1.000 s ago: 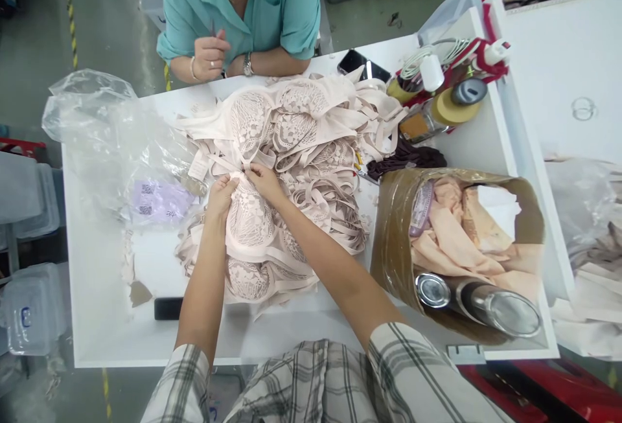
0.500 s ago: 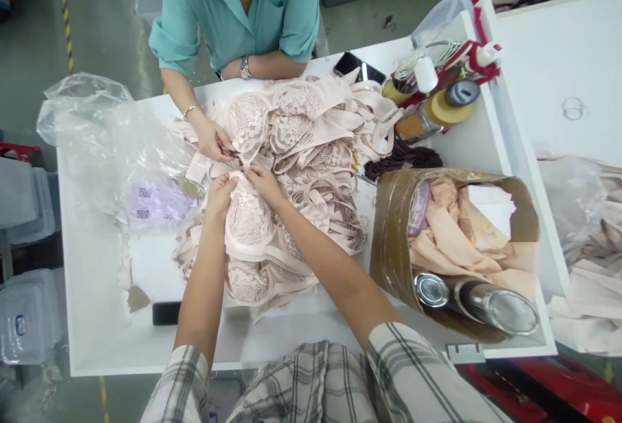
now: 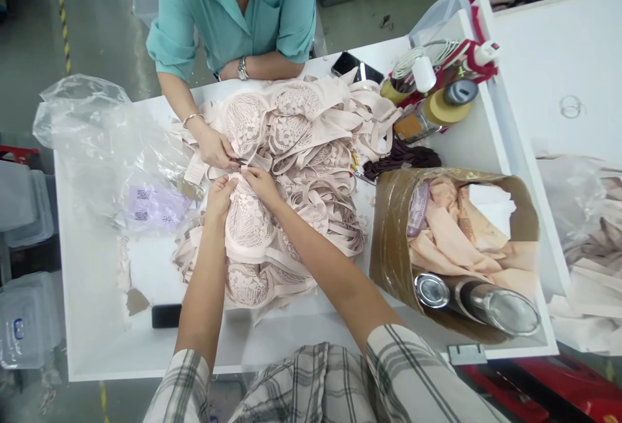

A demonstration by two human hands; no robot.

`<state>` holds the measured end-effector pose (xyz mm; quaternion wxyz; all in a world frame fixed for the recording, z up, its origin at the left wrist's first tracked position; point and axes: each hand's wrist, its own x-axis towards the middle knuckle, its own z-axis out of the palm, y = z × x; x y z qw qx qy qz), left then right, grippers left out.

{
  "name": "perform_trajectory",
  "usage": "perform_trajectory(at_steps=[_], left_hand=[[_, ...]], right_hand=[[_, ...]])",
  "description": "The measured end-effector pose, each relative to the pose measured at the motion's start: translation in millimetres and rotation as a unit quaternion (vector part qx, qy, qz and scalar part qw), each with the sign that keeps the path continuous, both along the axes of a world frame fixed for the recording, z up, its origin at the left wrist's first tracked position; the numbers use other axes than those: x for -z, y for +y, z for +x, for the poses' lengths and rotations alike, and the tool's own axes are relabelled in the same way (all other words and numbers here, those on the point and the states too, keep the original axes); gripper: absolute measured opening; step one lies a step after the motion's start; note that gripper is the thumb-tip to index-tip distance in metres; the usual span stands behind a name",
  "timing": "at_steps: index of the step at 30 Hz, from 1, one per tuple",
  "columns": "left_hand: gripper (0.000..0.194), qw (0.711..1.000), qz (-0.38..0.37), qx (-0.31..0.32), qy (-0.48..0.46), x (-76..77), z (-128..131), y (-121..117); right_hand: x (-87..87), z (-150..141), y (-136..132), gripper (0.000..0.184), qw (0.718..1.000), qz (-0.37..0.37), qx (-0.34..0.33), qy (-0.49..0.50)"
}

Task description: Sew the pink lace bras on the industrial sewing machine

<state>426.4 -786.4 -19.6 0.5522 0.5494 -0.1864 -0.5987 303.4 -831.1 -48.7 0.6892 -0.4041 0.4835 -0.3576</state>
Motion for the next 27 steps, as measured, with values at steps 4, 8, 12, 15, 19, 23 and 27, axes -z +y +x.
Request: perform_trajectory(at_steps=[4, 8, 12, 15, 19, 23, 27], left_hand=[[0.038, 1.000, 0.001, -0.001, -0.006, 0.6, -0.6, -0.5], [0.038, 1.000, 0.006, 0.001, -0.009, 3.0, -0.6, -0.1], [0.041, 1.000, 0.015, 0.000, -0.010, 5.4, -0.8, -0.2], [0.043, 1.000, 0.020, -0.001, -0.009, 5.7, -1.3, -0.7], [0.043, 1.000, 0.018, -0.002, -0.008, 4.0, -2.3, -0.8], [0.045, 1.000, 0.017, -0.001, -0.006, 2.7, -2.5, -0.8], [0.045, 1.000, 0.018, 0.003, -0.007, 3.4, -2.4, -1.3]], right_hand=[[3.0, 1.8, -0.5, 0.037, 1.000, -0.001, 0.007, -0.002], [3.7, 1.3, -0.6, 0.037, 1.000, 0.001, 0.013, -0.006], [4.0, 0.9, -1.0, 0.036, 1.000, 0.003, 0.015, -0.010], [3.6, 0.7, -1.2, 0.036, 1.000, 0.008, 0.013, -0.009], [2.3, 0.0, -0.4, 0.034, 1.000, 0.010, 0.015, -0.005], [1.8, -0.5, 0.9, 0.034, 1.000, 0.009, 0.019, 0.001], [2.1, -0.7, 1.1, 0.033, 1.000, 0.012, 0.024, 0.006]])
